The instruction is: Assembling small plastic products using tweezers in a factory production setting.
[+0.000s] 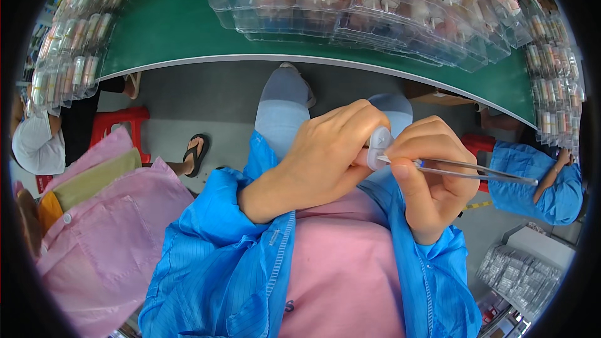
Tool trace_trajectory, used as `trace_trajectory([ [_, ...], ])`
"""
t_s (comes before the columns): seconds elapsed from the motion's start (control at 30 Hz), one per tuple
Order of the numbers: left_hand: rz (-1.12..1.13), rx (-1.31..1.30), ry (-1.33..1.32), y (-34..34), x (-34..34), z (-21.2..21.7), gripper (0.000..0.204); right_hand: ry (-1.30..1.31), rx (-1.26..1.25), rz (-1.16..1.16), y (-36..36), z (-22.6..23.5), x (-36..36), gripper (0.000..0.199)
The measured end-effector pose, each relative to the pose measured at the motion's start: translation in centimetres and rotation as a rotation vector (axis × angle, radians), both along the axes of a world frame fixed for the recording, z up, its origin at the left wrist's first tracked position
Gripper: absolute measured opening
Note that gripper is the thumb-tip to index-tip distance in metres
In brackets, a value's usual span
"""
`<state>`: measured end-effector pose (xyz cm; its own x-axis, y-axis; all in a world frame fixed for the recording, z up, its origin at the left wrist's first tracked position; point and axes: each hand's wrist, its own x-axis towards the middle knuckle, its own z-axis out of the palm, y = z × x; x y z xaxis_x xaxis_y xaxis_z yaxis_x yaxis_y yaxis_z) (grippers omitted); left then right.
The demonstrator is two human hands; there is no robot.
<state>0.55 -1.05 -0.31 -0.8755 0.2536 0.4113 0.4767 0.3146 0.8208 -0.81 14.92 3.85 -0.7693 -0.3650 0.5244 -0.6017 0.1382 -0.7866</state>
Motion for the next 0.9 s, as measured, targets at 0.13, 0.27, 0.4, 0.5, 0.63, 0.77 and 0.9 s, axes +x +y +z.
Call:
trace_trajectory([
  [0.13,-0.031,0.095,-0.061,0.1,0.2,0.0,0.030,-0.002,-0.029,-0.003,-0.1,-0.1,0.2,0.013],
  [0.27,-0.085,0.299,-0.160,0.3,0.3,0.2,0.033,-0.070,-0.318,-0.052,0.7,-0.6,0.6,0.018],
  [0.4,-0.116,0.324,-0.195,0.3,0.3,0.3,0.036,-0.096,-0.351,-0.069,0.7,-0.7,0.9,0.022],
  [0.5,-0.123,0.315,-0.186,0.3,0.2,0.3,0.035,-0.091,-0.376,-0.066,0.3,-1.0,1.0,0.024],
  [0.63,-0.124,0.300,-0.187,0.2,0.2,0.0,0.035,-0.098,-0.371,-0.050,-0.1,-1.0,1.1,0.025],
  [0.77,-0.137,0.310,-0.190,0.2,0.2,0.0,0.033,-0.136,-0.443,-0.003,-1.0,-1.0,1.5,0.028],
  [0.9,-0.127,0.324,-0.189,0.4,0.2,-0.1,0.031,-0.125,-0.275,0.043,-0.4,-0.7,1.4,0.031],
])
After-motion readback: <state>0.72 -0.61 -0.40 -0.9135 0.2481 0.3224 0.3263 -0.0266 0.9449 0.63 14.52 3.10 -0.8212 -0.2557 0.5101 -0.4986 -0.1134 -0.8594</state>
